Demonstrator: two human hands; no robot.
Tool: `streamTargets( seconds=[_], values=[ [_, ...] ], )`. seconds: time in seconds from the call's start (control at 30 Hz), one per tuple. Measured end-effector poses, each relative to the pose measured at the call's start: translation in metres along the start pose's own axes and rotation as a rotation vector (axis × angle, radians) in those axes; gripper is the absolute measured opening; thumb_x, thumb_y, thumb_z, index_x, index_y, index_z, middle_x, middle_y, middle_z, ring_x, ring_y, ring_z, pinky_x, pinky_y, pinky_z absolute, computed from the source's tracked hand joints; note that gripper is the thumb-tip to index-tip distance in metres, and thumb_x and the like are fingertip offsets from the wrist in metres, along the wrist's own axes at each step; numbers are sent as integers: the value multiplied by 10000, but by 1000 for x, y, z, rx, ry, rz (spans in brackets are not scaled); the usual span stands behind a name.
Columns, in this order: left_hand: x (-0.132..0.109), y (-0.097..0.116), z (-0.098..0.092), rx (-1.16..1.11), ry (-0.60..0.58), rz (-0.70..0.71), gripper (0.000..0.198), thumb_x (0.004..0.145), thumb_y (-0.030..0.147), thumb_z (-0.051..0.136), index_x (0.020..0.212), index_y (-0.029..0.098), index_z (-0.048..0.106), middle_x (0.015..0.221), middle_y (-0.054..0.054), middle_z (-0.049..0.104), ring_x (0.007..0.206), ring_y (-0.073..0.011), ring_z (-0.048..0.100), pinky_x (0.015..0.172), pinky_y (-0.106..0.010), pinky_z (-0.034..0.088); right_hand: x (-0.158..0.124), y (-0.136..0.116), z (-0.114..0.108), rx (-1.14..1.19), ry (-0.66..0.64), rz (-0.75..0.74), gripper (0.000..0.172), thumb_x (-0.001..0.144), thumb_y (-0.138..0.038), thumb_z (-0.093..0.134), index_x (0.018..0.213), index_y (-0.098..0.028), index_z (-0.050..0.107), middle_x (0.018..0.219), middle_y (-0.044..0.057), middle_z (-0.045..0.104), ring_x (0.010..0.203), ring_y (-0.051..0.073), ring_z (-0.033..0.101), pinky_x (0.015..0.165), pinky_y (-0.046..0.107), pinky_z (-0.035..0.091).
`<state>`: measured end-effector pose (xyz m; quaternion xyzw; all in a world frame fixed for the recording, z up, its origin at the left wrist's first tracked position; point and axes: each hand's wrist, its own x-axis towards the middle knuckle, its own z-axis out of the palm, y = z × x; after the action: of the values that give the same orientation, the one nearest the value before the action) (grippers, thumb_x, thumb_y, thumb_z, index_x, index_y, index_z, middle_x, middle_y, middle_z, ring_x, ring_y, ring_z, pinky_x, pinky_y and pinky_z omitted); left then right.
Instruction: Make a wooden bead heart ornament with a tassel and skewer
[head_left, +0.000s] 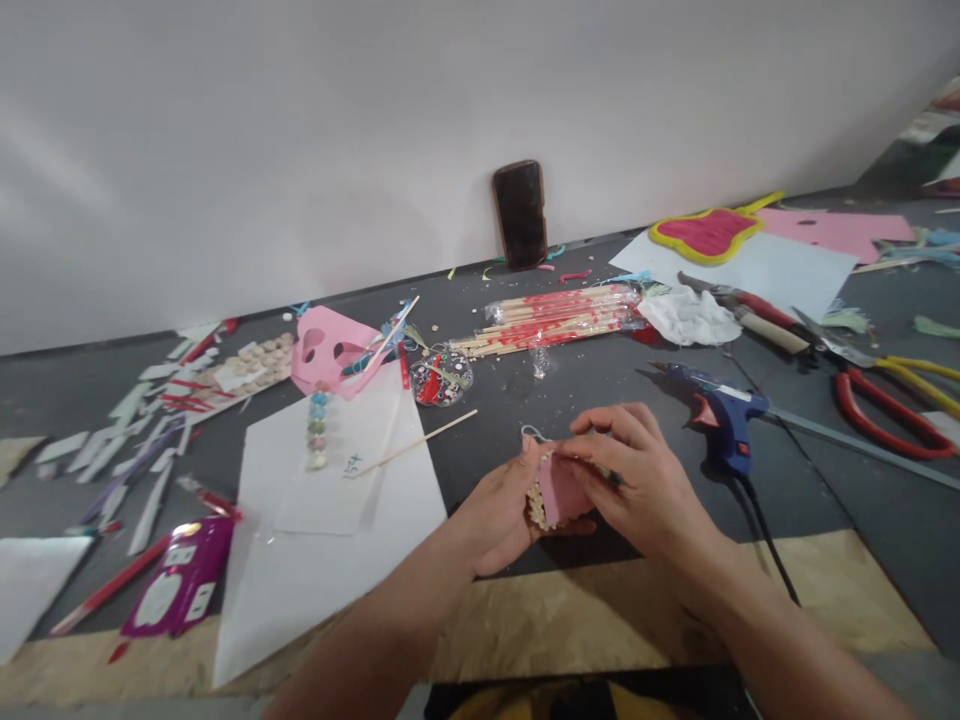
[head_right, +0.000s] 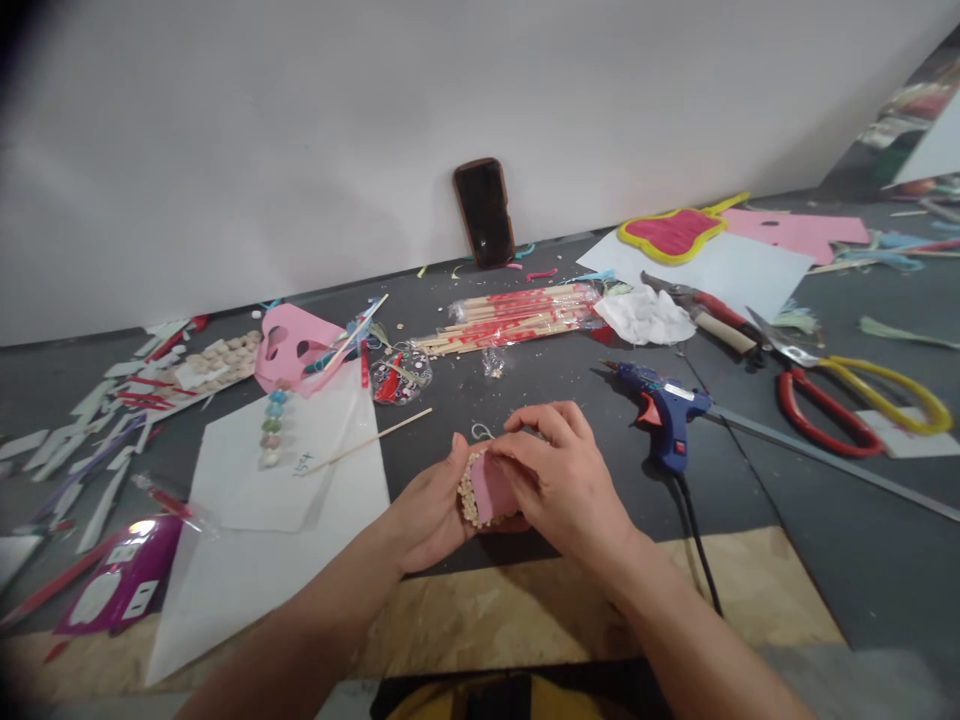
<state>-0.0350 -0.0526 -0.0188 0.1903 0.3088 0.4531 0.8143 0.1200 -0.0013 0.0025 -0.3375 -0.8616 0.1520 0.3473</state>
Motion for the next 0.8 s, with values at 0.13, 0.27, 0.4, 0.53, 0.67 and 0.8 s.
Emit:
streamTargets(
  seconds=[0.13,0.27,0.4,0.53,0.67,0.8],
  values=[
    [-1,1,0,-31,6,-14,538,854,583,447,1146,149,571,1080,-144,635,979,-241,623,842,-420,502,0,0,0,4,-10,-2,216,817,-95,520,865,-248,664,956,63,614,907,215,507,762,383,491],
    [-1,1,1,-41,59,-18,401,863,479,530,1098,157,577,1046,-121,646,952,-232,635,842,-419,504,-1,1,2,-1,-26,-25,180,841,-111,504,874,-235,630,979,70,610,925,217,505,786,400,487],
    [-1,2,3,-33,65,-11,389,856,476,544,1071,154,579,1004,-112,653,919,-231,644,810,-413,511,-2,0,4,14,-48,-18,153,857,-104,493,854,-219,594,990,76,605,936,213,503,804,404,480],
    [0,4,6,-28,40,5,429,848,498,544,1083,140,578,1005,-120,656,915,-226,643,797,-384,510,-1,-2,3,39,-50,-10,122,849,-107,512,864,-202,588,984,79,598,943,205,505,820,394,469],
    [-1,4,8,-30,20,24,437,854,498,536,1095,135,570,1032,-130,654,952,-231,634,818,-375,497,0,-4,2,80,-54,37,76,846,-163,545,880,-210,594,965,74,598,944,211,512,803,386,475],
    [-1,3,8,-18,18,30,426,866,491,520,1097,136,572,1049,-129,649,976,-227,626,826,-364,488,0,-4,3,93,-45,31,88,849,-141,533,839,-207,591,960,74,599,933,208,513,788,376,478]
  ],
)
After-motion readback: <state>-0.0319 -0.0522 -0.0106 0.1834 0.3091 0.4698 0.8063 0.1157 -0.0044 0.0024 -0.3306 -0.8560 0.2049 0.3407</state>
